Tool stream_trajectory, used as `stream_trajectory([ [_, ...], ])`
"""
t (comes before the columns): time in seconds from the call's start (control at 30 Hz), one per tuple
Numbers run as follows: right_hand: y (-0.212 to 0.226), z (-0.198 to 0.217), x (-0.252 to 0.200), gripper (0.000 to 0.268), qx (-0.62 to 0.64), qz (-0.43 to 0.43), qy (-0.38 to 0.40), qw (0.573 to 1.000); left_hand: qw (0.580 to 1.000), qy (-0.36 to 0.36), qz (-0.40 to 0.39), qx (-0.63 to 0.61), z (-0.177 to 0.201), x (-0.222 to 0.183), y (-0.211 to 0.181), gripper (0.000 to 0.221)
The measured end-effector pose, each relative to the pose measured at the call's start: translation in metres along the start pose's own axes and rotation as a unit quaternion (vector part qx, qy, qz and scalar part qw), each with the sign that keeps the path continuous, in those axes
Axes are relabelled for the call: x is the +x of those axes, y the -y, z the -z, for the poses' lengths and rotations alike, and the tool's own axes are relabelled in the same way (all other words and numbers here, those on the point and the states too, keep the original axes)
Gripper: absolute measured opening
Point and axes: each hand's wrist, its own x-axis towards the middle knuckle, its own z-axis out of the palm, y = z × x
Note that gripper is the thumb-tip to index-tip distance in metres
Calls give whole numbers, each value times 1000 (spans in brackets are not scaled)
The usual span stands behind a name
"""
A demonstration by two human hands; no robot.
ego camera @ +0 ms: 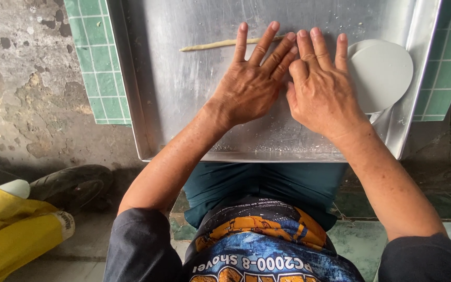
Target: Rolling dough into thin ropes and twisting them into a braided shape, occasionally weighing pieces on a scale.
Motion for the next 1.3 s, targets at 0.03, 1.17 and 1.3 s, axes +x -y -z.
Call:
stream_trajectory([
  [0.03,-2,-2,1,25,1,-2,2,1000,1000,2,-2,-2,-2,1,2,57],
  [1.17,7,-7,91,17,14,98,-218,971,964,-198,179,7,31,-70,82,22],
  [1.3,18,-16,104,21,0,100,-202,974,958,-208,198,-4,34,-92,80,28],
])
